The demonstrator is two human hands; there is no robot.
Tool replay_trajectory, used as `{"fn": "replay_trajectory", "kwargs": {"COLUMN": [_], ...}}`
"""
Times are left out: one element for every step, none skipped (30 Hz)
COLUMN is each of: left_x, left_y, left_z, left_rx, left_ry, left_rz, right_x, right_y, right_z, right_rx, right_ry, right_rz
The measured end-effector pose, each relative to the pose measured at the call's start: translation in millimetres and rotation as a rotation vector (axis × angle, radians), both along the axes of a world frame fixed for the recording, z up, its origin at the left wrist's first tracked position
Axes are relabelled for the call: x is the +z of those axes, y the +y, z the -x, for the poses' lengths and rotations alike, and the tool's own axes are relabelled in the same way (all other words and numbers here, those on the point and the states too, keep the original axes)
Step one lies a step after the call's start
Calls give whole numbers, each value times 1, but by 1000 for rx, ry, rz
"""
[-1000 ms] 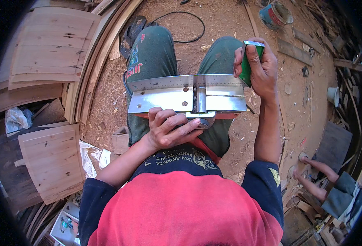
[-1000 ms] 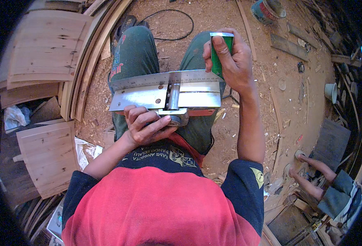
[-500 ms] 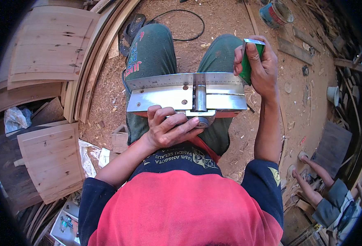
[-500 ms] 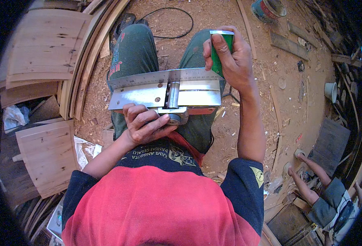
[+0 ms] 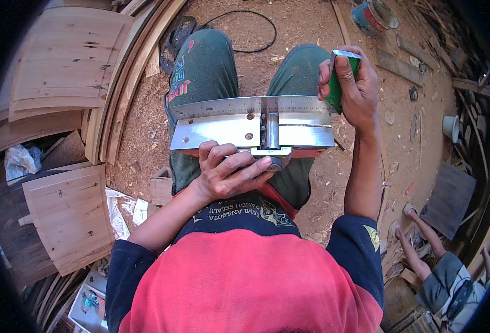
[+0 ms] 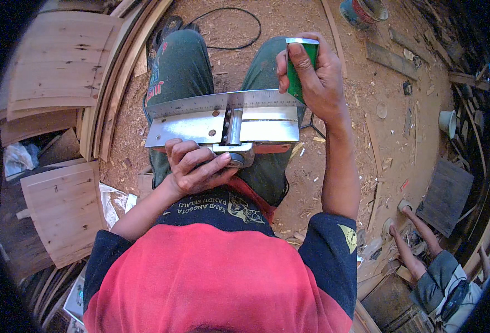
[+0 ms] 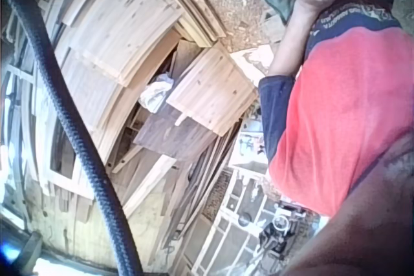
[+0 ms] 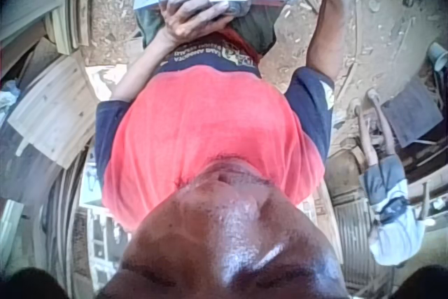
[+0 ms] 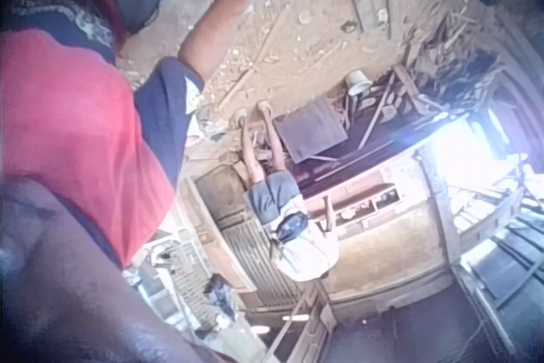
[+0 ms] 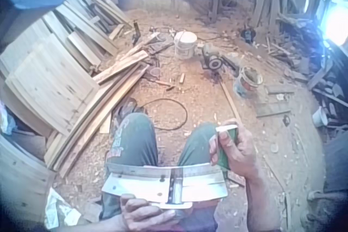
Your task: The person maintains a manual wood planer while sitting down. They use a ruler to check the alignment of the blades, use a small tool to tighten or adjust components on the planer body, and use a larger T-handle wrench to secure parts of the assembly.
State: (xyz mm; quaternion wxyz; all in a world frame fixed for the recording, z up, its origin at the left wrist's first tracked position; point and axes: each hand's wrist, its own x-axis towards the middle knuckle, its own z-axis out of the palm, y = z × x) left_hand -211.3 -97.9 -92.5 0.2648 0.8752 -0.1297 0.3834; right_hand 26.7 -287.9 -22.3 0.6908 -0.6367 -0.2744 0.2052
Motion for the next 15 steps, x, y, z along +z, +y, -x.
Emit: {"fn": "replay_trajectory", "kwargs": {"left_x": [0, 0, -1, -1, 0, 0, 1, 0, 0, 0, 0, 0, 0, 1, 1], "left_y": [0, 0, 0, 0, 0, 1, 1, 1, 1, 1, 0, 0, 0, 0, 0], "left_z": [0, 0, 0, 0, 0, 0, 0, 0, 0, 0, 0, 0, 0, 0, 0], "left_rx": [-2, -1, -2, -3, -3, -5, -7, -7, -5, -3, -4, -4, -4, -4, -2], "left_ry": [-1, 0, 1, 2, 3, 4, 6, 6, 7, 7, 8, 9, 10, 11, 12], "left_rz": [3, 3, 5, 6, 6, 4, 2, 2, 1, 0, 0, -1, -2, -2, -6], "right_x": [0, -1, -1, -1, 0, 0, 0, -1, -1, -1, -1, -1, 0, 0, 1], "right_y": [0, -1, -1, 0, 0, 0, 0, -1, -1, -1, -1, -1, -1, -1, -1], "right_z": [0, -1, -1, -1, 0, 0, 0, 0, 0, 0, 0, 0, 0, 1, 1], "right_rx": [-1, -1, -1, -1, -4, -8, -8, -7, -6, -6, -4, -3, -3, -5, -7], "right_ry": [2, -3, -7, -6, -2, 2, 3, -7, -16, -16, -12, -8, -7, -8, -8], "right_rz": [1, 5, 9, 10, 11, 13, 13, 17, 20, 21, 16, 11, 12, 16, 20]}}
